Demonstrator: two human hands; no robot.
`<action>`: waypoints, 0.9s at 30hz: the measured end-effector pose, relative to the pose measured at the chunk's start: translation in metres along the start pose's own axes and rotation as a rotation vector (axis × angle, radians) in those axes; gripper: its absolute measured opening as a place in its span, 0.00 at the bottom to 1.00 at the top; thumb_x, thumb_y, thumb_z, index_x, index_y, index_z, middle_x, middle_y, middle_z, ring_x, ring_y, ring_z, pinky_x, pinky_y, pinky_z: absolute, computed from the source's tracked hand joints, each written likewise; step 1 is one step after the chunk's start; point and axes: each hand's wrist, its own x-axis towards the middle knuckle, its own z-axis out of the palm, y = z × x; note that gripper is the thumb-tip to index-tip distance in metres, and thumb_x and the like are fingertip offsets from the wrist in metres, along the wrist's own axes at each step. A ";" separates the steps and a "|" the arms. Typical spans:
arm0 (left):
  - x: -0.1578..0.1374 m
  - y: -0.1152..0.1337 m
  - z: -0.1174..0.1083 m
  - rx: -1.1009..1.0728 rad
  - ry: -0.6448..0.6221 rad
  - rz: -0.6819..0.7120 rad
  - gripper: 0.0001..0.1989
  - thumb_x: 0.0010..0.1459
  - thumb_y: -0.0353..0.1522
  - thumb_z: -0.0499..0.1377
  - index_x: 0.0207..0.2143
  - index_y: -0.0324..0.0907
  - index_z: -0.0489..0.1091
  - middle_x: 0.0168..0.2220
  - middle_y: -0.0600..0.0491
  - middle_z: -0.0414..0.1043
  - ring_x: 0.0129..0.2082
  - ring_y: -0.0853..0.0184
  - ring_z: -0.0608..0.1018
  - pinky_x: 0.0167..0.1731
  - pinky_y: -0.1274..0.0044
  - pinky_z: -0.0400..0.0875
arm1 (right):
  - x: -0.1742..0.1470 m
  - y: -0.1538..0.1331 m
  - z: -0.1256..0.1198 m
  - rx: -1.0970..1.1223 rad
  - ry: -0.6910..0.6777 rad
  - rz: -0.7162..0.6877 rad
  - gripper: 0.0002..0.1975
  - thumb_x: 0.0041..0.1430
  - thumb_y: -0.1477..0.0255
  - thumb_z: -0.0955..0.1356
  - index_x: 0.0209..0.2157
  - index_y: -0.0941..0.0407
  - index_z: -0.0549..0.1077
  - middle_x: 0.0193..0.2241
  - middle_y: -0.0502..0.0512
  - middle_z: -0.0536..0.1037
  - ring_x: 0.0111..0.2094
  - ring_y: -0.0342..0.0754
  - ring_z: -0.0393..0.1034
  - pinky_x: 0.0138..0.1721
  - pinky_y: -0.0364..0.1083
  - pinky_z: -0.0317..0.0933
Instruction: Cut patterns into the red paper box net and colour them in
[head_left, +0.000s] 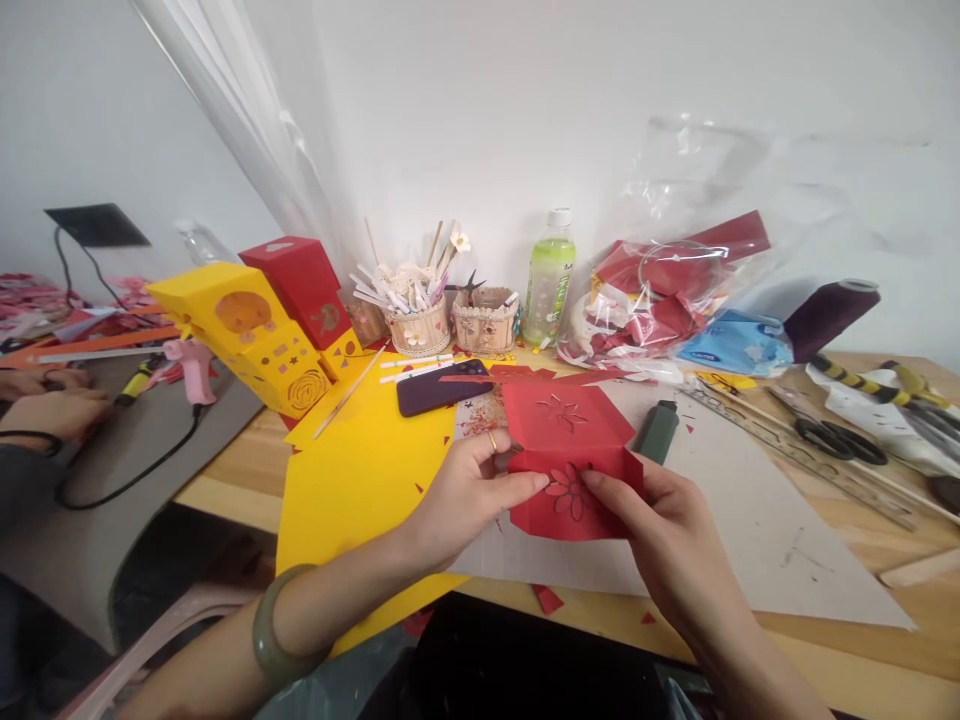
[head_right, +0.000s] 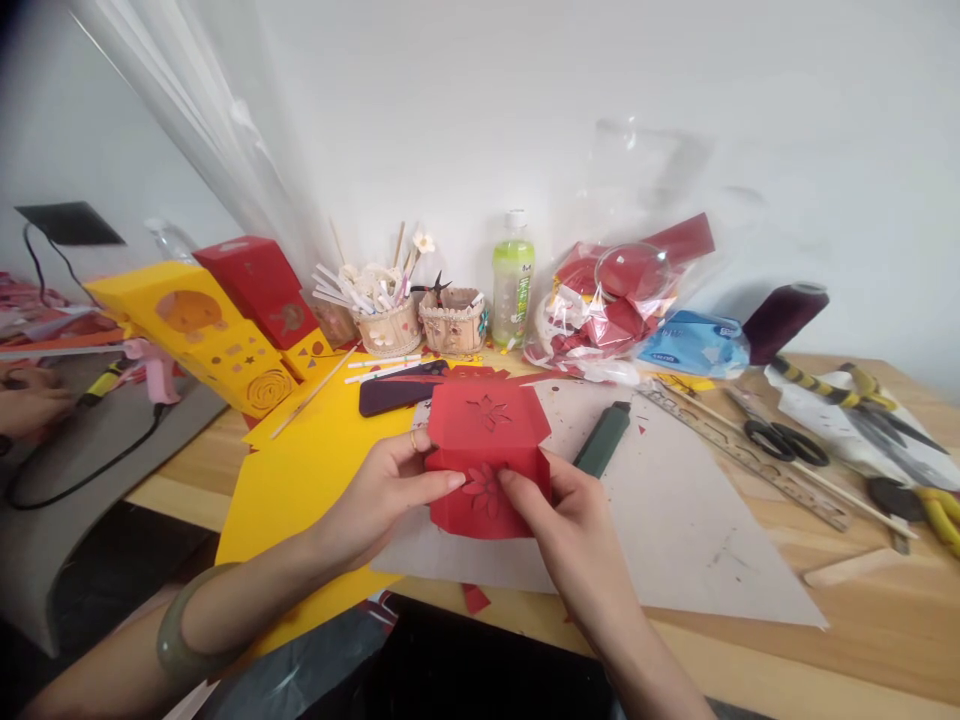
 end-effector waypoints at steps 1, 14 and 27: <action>0.000 0.000 0.000 0.001 -0.003 0.005 0.11 0.48 0.24 0.63 0.36 0.39 0.75 0.37 0.53 0.77 0.38 0.68 0.76 0.41 0.79 0.70 | 0.001 0.001 -0.001 -0.008 0.001 -0.008 0.10 0.51 0.65 0.71 0.35 0.53 0.79 0.29 0.51 0.82 0.32 0.50 0.76 0.34 0.45 0.69; 0.000 -0.001 -0.004 -0.103 0.070 -0.059 0.08 0.45 0.26 0.66 0.31 0.38 0.74 0.33 0.54 0.76 0.34 0.70 0.75 0.37 0.81 0.69 | 0.001 0.004 -0.009 -0.162 -0.032 -0.080 0.14 0.53 0.66 0.69 0.42 0.55 0.76 0.36 0.54 0.81 0.40 0.55 0.74 0.42 0.52 0.68; 0.026 -0.009 -0.025 -0.282 0.221 -0.137 0.21 0.47 0.21 0.60 0.44 0.43 0.66 0.45 0.53 0.72 0.32 0.73 0.76 0.28 0.84 0.68 | -0.002 0.003 -0.015 -0.414 -0.150 -0.025 0.09 0.52 0.65 0.67 0.31 0.55 0.74 0.30 0.52 0.80 0.34 0.52 0.75 0.35 0.48 0.69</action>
